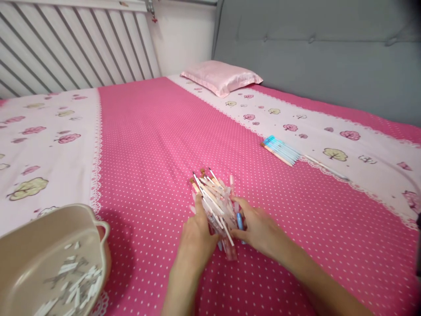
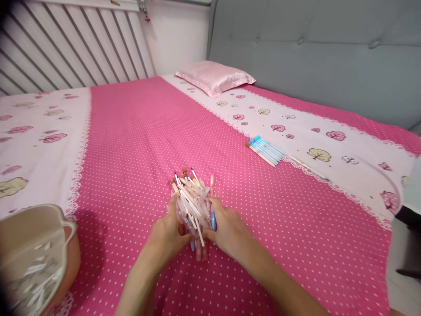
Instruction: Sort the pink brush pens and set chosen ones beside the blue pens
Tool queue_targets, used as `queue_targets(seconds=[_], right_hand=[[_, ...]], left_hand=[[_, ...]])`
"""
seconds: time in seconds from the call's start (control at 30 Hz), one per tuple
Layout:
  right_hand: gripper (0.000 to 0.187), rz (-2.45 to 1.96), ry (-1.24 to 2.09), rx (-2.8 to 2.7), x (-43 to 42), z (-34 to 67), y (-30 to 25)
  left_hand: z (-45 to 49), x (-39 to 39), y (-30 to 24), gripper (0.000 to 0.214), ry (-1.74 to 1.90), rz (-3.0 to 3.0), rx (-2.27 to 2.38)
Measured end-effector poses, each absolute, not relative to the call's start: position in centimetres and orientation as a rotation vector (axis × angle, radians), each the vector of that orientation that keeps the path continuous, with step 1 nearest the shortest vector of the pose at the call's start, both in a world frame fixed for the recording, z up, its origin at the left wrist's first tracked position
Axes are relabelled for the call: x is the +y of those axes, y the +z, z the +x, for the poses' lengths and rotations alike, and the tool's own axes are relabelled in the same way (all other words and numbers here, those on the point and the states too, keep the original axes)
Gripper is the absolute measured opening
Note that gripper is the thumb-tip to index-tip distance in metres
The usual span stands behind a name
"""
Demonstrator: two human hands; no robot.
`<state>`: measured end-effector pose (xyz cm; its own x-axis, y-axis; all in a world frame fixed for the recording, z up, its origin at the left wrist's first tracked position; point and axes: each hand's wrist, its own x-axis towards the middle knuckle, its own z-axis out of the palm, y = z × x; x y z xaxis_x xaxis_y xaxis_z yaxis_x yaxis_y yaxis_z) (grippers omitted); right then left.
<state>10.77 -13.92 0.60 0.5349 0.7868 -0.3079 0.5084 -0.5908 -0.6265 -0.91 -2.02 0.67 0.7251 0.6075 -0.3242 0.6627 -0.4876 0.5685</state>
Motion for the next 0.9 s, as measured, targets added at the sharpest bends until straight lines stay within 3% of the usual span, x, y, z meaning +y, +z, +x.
queue_targets(seconds=[0.5, 0.7, 0.9], right_hand=[[0.044, -2.367, 0.711, -1.498, -9.5, 12.2, 5.2], [0.035, -2.325, 0.464, -1.312, -7.3, 13.8, 8.7], [0.034, -2.374, 0.336, -1.165, -6.2, 14.6, 6.3]], left_hand=[[-2.2, 1.6, 0.4, 0.066, 0.074, 2.165, 1.160], [-2.9, 2.3, -0.2, 0.046, 0.163, 2.232, 1.161], [-3.0, 2.5, 0.1, 0.038, 0.151, 2.278, 1.232]])
